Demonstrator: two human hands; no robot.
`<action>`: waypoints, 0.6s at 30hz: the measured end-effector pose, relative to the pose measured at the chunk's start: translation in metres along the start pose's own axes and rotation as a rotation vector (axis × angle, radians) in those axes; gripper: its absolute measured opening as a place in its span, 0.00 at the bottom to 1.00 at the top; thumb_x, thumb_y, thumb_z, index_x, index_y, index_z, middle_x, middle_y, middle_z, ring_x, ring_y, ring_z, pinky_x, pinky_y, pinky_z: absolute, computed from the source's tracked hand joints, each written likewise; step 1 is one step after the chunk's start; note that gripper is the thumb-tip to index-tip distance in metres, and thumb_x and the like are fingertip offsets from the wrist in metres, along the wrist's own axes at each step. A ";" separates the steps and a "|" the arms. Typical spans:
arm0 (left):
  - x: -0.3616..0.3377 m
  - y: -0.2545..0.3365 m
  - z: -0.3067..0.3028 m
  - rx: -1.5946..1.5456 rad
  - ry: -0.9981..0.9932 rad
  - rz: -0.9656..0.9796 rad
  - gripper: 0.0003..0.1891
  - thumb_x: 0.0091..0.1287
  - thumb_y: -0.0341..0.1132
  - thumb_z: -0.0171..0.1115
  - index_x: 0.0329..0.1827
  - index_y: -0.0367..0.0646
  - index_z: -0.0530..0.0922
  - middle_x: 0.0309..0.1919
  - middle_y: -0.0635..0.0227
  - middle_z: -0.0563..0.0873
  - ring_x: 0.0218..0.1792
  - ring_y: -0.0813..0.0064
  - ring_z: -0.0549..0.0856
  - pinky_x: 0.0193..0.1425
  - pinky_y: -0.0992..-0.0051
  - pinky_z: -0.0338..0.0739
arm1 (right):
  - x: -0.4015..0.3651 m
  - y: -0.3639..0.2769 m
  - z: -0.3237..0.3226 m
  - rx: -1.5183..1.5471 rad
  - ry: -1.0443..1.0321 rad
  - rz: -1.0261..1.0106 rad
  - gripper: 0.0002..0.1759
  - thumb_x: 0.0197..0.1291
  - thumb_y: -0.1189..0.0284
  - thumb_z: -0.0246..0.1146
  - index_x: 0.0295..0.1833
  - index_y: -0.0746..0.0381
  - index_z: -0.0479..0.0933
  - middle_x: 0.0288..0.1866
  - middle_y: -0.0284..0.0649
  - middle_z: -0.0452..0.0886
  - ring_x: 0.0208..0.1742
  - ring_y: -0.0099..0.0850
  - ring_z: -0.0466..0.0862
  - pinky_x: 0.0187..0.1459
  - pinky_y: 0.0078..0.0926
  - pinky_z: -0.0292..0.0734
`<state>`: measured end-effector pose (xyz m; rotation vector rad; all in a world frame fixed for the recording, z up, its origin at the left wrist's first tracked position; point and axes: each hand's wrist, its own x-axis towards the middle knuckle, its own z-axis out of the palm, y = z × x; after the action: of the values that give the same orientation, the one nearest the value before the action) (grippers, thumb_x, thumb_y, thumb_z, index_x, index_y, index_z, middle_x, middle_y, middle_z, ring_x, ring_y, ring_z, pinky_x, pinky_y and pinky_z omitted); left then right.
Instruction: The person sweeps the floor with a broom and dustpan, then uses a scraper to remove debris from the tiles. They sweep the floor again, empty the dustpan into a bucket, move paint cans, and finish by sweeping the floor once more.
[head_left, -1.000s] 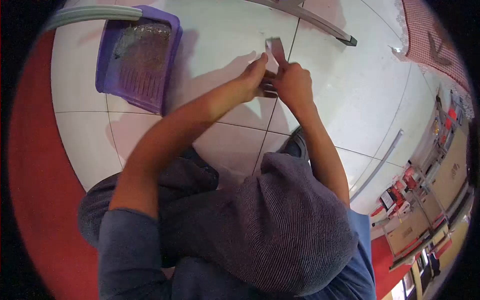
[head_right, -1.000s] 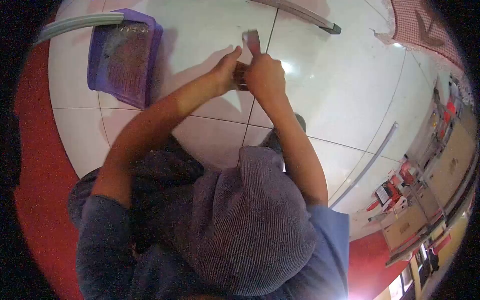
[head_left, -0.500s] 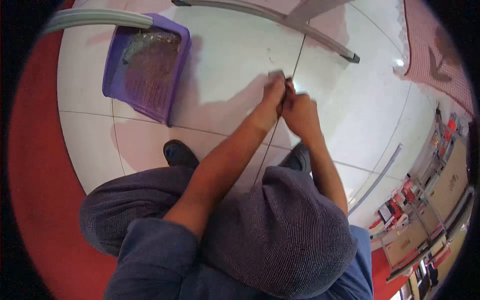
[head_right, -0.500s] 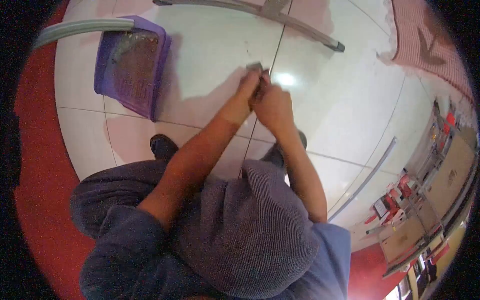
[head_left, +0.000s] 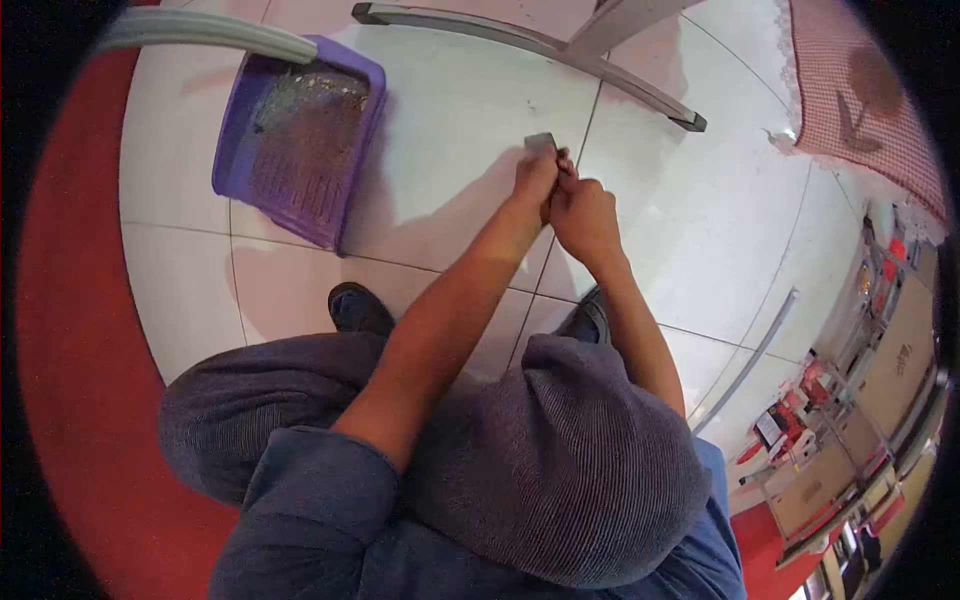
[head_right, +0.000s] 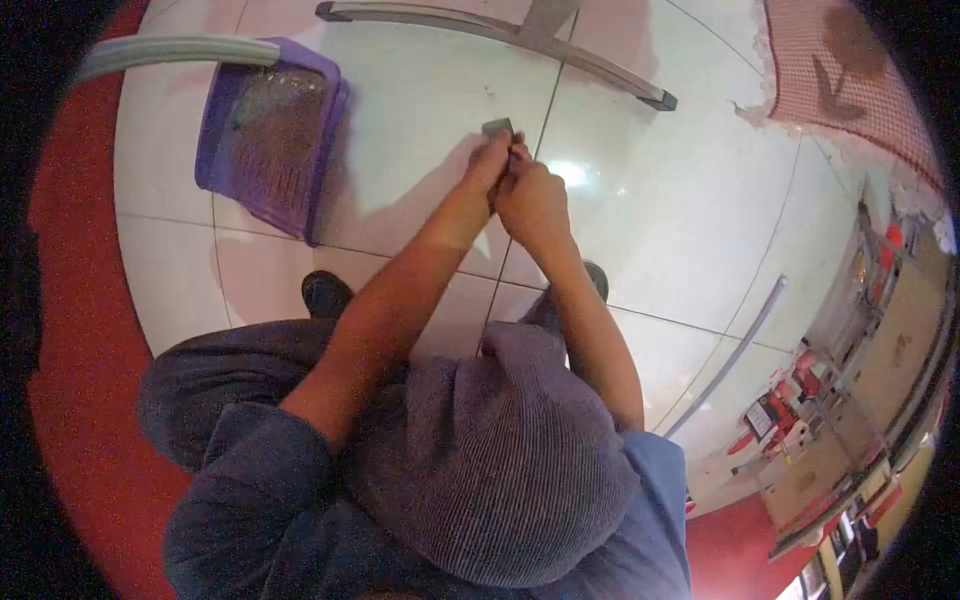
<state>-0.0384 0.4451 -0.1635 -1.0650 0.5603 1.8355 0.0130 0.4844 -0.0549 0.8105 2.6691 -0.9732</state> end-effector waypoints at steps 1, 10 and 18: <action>0.001 0.003 0.000 0.053 0.000 0.033 0.16 0.73 0.40 0.43 0.37 0.35 0.72 0.19 0.67 0.72 0.19 0.76 0.72 0.23 0.75 0.73 | 0.002 0.000 0.003 -0.013 0.001 -0.018 0.12 0.56 0.71 0.53 0.40 0.63 0.80 0.26 0.59 0.78 0.30 0.56 0.80 0.35 0.49 0.76; 0.007 0.013 0.001 -0.049 0.008 -0.003 0.14 0.70 0.36 0.43 0.33 0.38 0.74 0.18 0.66 0.74 0.17 0.73 0.74 0.22 0.72 0.71 | 0.010 -0.007 0.007 -0.003 0.019 -0.056 0.13 0.57 0.70 0.52 0.37 0.66 0.79 0.27 0.58 0.79 0.32 0.55 0.81 0.37 0.47 0.77; 0.006 0.043 0.024 0.148 0.080 0.177 0.13 0.66 0.37 0.44 0.28 0.40 0.73 0.18 0.64 0.75 0.17 0.72 0.75 0.19 0.73 0.70 | 0.050 -0.004 0.010 -0.061 -0.040 -0.171 0.11 0.58 0.70 0.53 0.37 0.63 0.80 0.27 0.56 0.79 0.31 0.54 0.81 0.36 0.46 0.77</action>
<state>-0.0879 0.4447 -0.1586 -1.0196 0.8481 1.8768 -0.0307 0.4974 -0.0776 0.5517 2.7548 -0.9281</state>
